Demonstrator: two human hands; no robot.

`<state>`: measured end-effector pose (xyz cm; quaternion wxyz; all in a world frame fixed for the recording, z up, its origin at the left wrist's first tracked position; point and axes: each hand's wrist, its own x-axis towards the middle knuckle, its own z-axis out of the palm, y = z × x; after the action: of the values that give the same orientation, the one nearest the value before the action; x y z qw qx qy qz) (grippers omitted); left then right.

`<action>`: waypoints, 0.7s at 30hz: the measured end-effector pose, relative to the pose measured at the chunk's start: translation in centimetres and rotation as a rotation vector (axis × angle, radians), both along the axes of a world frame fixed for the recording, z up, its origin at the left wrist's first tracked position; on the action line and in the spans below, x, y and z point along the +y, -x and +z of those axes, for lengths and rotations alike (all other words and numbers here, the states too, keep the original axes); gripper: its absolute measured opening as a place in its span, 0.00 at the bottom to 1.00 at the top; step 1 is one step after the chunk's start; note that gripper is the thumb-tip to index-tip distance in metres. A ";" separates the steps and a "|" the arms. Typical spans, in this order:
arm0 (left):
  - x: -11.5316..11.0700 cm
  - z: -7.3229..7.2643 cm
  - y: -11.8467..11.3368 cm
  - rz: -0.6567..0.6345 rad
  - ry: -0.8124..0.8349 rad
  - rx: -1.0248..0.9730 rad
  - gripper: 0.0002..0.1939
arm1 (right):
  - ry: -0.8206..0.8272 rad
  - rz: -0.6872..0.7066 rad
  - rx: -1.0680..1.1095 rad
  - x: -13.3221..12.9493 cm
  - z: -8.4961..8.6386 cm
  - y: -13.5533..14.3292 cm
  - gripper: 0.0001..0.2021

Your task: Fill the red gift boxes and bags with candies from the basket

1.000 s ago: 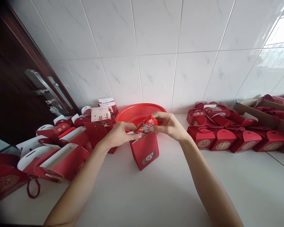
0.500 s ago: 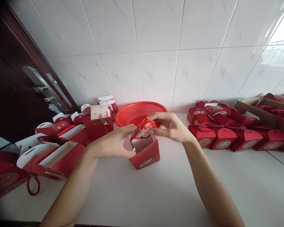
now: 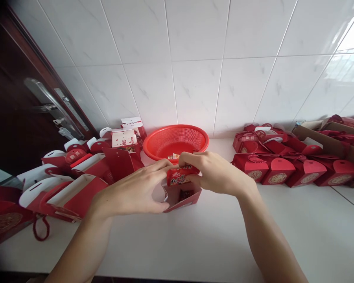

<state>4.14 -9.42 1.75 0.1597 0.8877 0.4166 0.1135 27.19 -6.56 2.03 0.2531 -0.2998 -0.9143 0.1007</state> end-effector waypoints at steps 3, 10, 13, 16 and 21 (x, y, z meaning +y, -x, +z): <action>-0.4 0.2 -0.2 0.004 -0.026 0.002 0.28 | -0.080 -0.034 -0.103 -0.9 -0.2 0.7 0.11; -0.9 0.3 -0.3 0.028 -0.085 -0.003 0.17 | -0.263 -0.054 -0.213 -1.8 -1.8 2.1 0.12; -0.7 -0.4 0.1 -0.001 -0.109 -0.053 0.28 | -0.345 -0.064 -0.231 -1.8 -2.7 1.8 0.12; -0.7 -1.1 0.6 -0.023 -0.092 -0.107 0.33 | -0.373 -0.040 -0.258 -2.0 -3.1 1.4 0.11; -0.8 -1.9 1.4 -0.030 -0.086 -0.152 0.36 | -0.377 -0.051 -0.344 -1.9 -3.3 2.3 0.12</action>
<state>2.77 -10.21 -0.14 0.1545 0.8886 0.3849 0.1960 24.92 -8.48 -1.23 0.1479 -0.2831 -0.9386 -0.1305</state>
